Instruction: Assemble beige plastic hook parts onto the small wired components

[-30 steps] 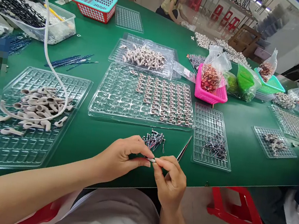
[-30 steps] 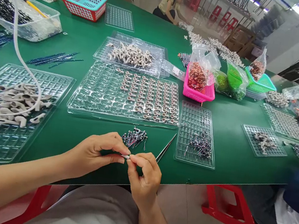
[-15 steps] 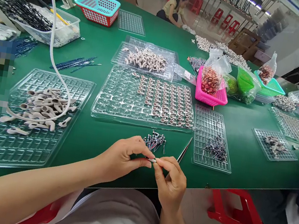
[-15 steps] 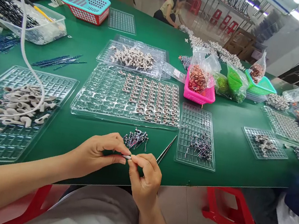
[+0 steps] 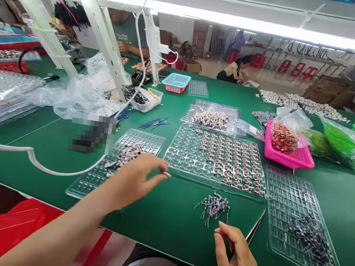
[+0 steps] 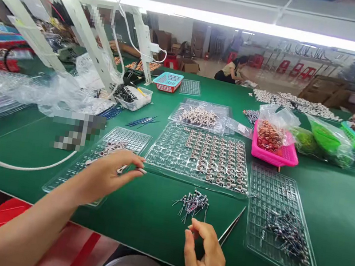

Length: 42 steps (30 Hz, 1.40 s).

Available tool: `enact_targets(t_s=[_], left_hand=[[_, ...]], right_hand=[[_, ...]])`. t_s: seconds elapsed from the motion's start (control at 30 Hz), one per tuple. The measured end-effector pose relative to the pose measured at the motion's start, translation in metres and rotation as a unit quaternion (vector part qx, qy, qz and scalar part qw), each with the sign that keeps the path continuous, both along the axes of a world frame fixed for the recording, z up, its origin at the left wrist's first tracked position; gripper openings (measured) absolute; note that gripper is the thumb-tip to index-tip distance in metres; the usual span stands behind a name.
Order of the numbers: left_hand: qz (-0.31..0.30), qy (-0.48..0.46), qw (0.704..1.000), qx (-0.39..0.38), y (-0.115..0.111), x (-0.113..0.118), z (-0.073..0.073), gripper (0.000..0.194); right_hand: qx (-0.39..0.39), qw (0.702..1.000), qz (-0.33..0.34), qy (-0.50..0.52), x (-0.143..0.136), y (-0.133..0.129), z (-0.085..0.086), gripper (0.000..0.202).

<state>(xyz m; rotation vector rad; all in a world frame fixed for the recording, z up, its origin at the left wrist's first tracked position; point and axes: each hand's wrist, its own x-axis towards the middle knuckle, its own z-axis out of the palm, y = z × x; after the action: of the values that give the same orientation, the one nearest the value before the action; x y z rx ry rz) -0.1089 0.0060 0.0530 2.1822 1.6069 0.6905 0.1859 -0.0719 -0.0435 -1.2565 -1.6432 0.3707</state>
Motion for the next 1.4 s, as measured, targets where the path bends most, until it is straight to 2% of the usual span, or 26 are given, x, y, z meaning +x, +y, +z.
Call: enact_targets(t_s=[0.13, 0.2, 0.23, 0.27, 0.33, 0.4, 0.47, 0.53, 0.6, 0.73, 0.9, 1.07, 1.2, 1.3, 1.4], left_hand=[[0.090, 0.143, 0.983, 0.071, 0.012, -0.060, -0.016, 0.022], [0.114, 0.180, 0.972, 0.103, 0.020, -0.071, -0.025, 0.028], [0.115, 0.187, 0.969, 0.116, 0.025, -0.070, -0.028, 0.031], [0.105, 0.189, 0.968, 0.124, 0.030, -0.063, -0.031, 0.033], [0.048, 0.176, 0.976, 0.119, 0.040, -0.036, -0.034, 0.034], [-0.046, 0.147, 0.985, 0.078, 0.053, 0.005, -0.034, 0.033], [-0.103, 0.112, 0.988, 0.020, 0.069, 0.047, -0.032, 0.030], [-0.141, 0.106, 0.984, -0.003, 0.088, 0.082, -0.031, 0.029], [-0.169, 0.108, 0.979, -0.028, 0.108, 0.106, -0.032, 0.027], [-0.229, 0.123, 0.959, -0.112, 0.144, 0.125, -0.032, 0.019], [-0.257, 0.143, 0.937, -0.189, 0.165, 0.132, -0.029, 0.017], [-0.255, 0.151, 0.932, -0.209, 0.169, 0.142, -0.025, 0.012], [-0.240, 0.114, 0.946, -0.187, 0.158, 0.141, -0.018, 0.009], [-0.217, 0.053, 0.959, -0.172, 0.132, 0.132, -0.013, 0.015], [-0.204, -0.019, 0.963, -0.174, 0.091, 0.118, -0.011, 0.020]], right_hand=[[0.012, 1.000, -0.002, 0.004, -0.003, 0.000, 0.001, 0.015], [0.010, 1.000, -0.003, 0.005, -0.003, -0.001, 0.001, 0.014], [0.010, 1.000, -0.001, 0.007, -0.004, -0.001, 0.001, 0.014], [0.009, 1.000, 0.002, 0.008, -0.004, -0.001, 0.001, 0.015], [0.011, 1.000, 0.007, 0.012, -0.004, -0.001, 0.001, 0.016], [0.017, 1.000, 0.008, 0.013, -0.004, -0.001, 0.001, 0.016], [0.017, 1.000, 0.007, 0.015, -0.004, -0.002, 0.002, 0.016], [0.013, 1.000, 0.005, 0.018, -0.005, -0.002, 0.002, 0.017], [0.014, 1.000, 0.003, 0.024, -0.005, -0.002, 0.002, 0.018], [0.017, 0.999, 0.001, 0.038, -0.006, -0.003, 0.002, 0.018], [0.013, 0.998, 0.021, 0.054, -0.005, -0.004, 0.003, 0.020], [0.008, 0.998, 0.025, 0.057, -0.006, -0.003, 0.002, 0.021], [0.006, 0.996, 0.027, 0.082, -0.004, -0.005, -0.001, 0.021], [-0.001, 0.996, 0.006, 0.089, 0.005, -0.012, 0.002, 0.022], [0.007, 0.997, -0.066, 0.045, 0.021, -0.013, 0.010, 0.021]])
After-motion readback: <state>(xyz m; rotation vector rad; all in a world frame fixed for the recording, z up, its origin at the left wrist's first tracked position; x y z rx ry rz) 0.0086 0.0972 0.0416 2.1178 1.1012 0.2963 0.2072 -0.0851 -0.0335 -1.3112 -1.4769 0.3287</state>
